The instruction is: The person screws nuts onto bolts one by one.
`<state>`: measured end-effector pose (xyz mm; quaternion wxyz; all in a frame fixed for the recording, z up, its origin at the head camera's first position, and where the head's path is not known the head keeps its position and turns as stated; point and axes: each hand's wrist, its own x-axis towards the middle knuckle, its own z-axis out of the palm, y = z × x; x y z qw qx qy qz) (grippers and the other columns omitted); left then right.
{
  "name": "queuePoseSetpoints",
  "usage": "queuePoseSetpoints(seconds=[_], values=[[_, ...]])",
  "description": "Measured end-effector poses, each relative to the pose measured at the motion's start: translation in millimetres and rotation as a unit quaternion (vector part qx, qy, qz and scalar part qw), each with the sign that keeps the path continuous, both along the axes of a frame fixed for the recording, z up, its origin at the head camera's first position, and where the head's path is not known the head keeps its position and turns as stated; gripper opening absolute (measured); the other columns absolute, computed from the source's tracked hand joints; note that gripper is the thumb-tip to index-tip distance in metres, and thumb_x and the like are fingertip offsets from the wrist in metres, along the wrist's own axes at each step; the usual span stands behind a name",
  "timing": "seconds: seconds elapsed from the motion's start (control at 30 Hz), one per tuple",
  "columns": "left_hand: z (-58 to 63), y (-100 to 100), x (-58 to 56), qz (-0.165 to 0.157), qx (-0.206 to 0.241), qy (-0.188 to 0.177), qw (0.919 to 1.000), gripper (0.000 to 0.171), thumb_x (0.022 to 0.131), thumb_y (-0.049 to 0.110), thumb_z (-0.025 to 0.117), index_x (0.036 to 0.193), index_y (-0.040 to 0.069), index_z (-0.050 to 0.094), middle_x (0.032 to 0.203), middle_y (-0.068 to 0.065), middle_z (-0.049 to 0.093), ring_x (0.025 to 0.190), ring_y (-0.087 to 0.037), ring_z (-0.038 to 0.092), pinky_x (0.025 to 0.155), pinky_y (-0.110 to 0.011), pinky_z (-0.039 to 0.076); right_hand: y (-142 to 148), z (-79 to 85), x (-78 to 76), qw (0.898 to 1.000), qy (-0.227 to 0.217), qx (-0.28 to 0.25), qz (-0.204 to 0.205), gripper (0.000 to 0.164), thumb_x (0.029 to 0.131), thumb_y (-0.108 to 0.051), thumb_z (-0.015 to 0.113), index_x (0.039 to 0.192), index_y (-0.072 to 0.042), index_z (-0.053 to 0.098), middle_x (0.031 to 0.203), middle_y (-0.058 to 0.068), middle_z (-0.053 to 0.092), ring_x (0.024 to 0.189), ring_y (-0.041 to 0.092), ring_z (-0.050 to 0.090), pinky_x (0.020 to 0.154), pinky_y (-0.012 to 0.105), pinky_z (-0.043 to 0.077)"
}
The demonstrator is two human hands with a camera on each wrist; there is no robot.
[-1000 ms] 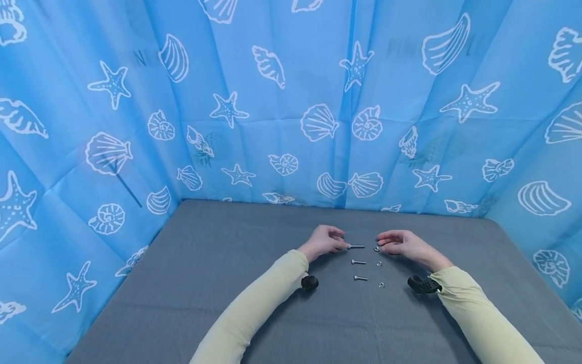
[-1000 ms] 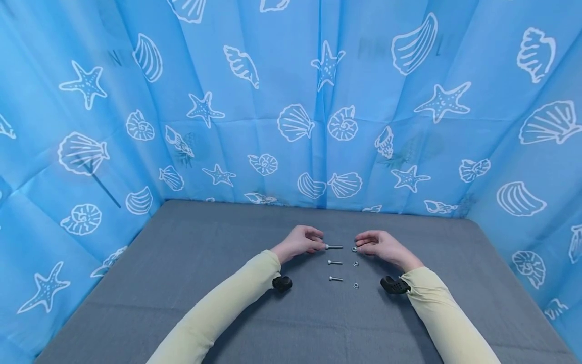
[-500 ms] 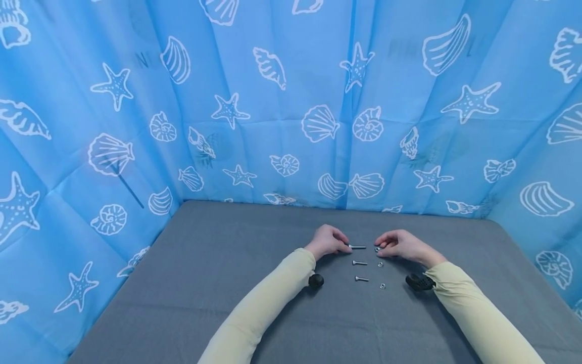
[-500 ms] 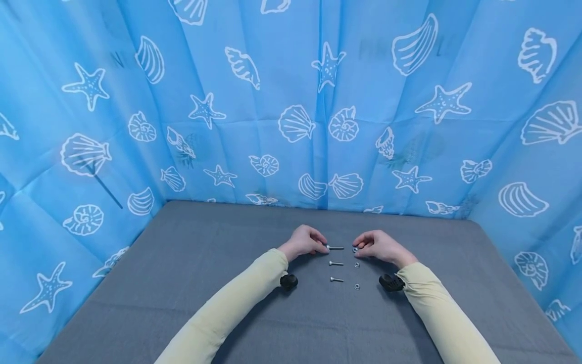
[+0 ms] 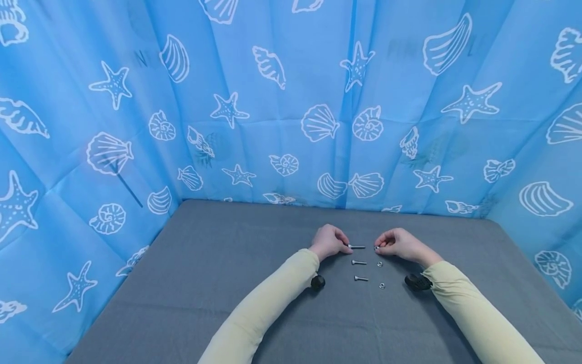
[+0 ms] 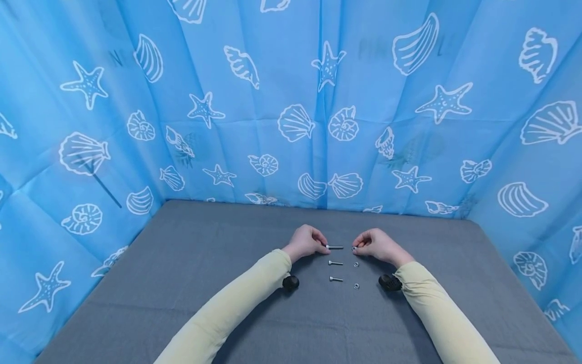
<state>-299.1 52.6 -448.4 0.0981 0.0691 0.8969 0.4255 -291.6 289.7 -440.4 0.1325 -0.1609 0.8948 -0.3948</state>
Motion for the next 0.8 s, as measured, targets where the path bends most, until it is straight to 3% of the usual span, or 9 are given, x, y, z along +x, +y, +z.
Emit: queuePoseSetpoints(seconds=[0.2,0.37,0.63,0.8], values=[[0.3,-1.1,-0.3,-0.008,0.013,0.000,0.9999,0.016,0.072,0.022,0.086,0.067,0.021,0.071,0.073,0.010,0.062,0.073,-0.010,0.055,0.063,-0.027,0.047,4.7,1.1,2.6,1.000,0.009,-0.001,0.000,0.017,0.089,-0.010,0.068,0.099,0.003,0.068,0.087,0.007,0.065,0.076,0.016,0.056,0.062,0.026,0.049],[-0.4,-2.9,-1.9,-0.014,0.036,-0.003,0.9993,0.014,0.074,0.021,0.085,0.069,0.018,0.072,0.074,0.008,0.063,0.069,-0.010,0.056,0.057,-0.025,0.048,11.3,3.8,6.5,0.999,-0.009,-0.030,-0.015,0.023,0.092,-0.013,0.065,0.106,0.004,0.065,0.095,0.012,0.065,0.077,0.017,0.058,0.062,0.028,0.051],[2.3,-13.8,-6.6,-0.008,0.121,-0.063,0.9906,0.010,0.079,0.017,0.080,0.080,0.008,0.075,0.074,0.000,0.066,0.062,-0.012,0.061,0.055,-0.025,0.054,6.8,10.9,14.3,0.992,-0.035,-0.123,-0.018,0.036,0.095,-0.014,0.062,0.117,0.013,0.056,0.108,0.023,0.064,0.093,0.020,0.064,0.079,0.035,0.056],[2.6,-32.1,-3.6,-0.014,0.152,-0.089,0.9843,0.013,0.081,0.020,0.078,0.086,0.009,0.075,0.076,-0.001,0.070,0.066,-0.014,0.064,0.060,-0.027,0.056,-5.4,17.7,22.6,0.984,-0.044,-0.168,-0.036,0.046,0.095,-0.018,0.062,0.125,0.015,0.051,0.120,0.027,0.059,0.101,0.016,0.064,0.089,0.037,0.053]])
